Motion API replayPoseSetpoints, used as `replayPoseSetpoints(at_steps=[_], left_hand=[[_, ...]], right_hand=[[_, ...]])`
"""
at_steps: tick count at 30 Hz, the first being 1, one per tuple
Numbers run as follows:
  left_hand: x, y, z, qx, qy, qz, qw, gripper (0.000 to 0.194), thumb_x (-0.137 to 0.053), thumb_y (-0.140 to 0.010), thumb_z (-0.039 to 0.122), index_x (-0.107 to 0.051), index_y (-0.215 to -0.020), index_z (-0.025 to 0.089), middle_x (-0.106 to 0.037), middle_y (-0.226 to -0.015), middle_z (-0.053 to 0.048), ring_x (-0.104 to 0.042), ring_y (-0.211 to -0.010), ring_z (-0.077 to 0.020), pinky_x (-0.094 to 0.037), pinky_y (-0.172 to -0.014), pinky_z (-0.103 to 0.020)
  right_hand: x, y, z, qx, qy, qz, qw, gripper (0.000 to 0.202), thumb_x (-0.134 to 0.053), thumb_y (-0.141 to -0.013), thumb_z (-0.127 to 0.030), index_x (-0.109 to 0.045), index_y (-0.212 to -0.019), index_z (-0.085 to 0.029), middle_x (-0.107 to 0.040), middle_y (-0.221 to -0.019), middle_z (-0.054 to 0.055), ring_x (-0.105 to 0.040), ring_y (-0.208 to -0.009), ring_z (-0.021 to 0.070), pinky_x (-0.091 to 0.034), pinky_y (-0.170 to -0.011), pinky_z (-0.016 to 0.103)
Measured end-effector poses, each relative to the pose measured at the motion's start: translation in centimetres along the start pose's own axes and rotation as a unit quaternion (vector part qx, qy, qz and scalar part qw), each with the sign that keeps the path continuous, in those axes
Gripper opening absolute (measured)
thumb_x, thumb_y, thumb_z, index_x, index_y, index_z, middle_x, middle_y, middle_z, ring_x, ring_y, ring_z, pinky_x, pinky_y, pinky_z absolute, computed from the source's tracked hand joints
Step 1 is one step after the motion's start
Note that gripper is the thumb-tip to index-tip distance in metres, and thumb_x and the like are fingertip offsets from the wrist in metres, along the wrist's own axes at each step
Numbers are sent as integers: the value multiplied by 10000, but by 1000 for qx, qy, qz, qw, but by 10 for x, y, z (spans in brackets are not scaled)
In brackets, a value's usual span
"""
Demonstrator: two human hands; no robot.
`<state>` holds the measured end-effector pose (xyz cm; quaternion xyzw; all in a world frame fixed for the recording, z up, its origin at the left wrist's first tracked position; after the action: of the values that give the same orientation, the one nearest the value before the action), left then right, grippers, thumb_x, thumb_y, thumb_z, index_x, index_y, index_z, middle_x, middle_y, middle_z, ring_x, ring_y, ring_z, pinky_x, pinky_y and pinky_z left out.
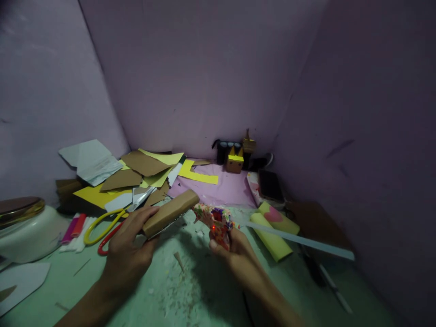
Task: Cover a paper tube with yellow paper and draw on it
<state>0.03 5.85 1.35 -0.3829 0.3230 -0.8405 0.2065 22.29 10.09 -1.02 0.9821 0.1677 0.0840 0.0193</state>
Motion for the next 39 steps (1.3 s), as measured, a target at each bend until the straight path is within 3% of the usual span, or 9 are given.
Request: replayPoseSetpoints(at_steps=[8,15,25,30,35,39], left_hand=[[0,0,0,-2,-6,-1,1000,524,-536,-704,4,-551,-1188,204,-594,-1171,-101,-571,-1099,-250,-497,-949,-420],[1,0,1,-4,-8,-8,1000,555,-509,-682,-29,-550,-1182,208,-593,-1165,-94,-571,-1096,-238,-503,-938,-396],[0,1,0,-11,-12,-5,1000,534,-512,-700,-10,-552,-1181,219,-594,-1161,-86,-571,-1099,-230,-503,-944,-391],[-1,0,0,-1,1,-1,1000,504,-532,-712,8,-560,-1170,216,-597,-1164,-90,-571,-1101,-226,-511,-933,-380],[1,-1,-3,30,20,-1,999,463,-552,-720,54,-580,-1159,200,-617,-1152,-110,-590,-1067,-245,-518,-915,-427],[1,-2,-11,128,71,-17,989,442,-602,-675,132,-629,-1110,211,-668,-1084,-104,-640,-951,-279,-553,-811,-463]], right_hand=[[1,1,-5,-15,0,0,1000,333,-633,-725,-474,-422,-677,-221,-295,-525,-86,-234,-453,82,-178,-426,239],[2,0,-4,-8,-1,42,999,331,-660,-685,-471,-451,-662,-216,-330,-506,-81,-266,-453,89,-199,-425,242],[2,0,-5,-13,11,17,1000,314,-636,-709,-444,-422,-657,-221,-317,-529,-79,-247,-462,88,-194,-441,246],[4,-2,0,-15,10,54,998,286,-652,-703,-445,-495,-741,-209,-380,-547,-70,-299,-462,100,-228,-435,244],[10,-5,1,-10,-38,65,997,323,-633,-719,-497,-539,-788,-196,-394,-469,-77,-308,-400,100,-220,-393,241],[18,-11,4,-33,-102,119,987,332,-669,-704,-486,-516,-773,-200,-498,-548,-55,-415,-434,99,-295,-416,229]])
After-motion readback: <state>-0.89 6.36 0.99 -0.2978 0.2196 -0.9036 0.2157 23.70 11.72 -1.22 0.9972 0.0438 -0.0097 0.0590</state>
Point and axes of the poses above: each hand's wrist, its own y-axis away from the middle knuckle, its own x-axis out of the back of the hand, z = x × y, the point moved 3 cm from there along -y, towards the middle knuckle
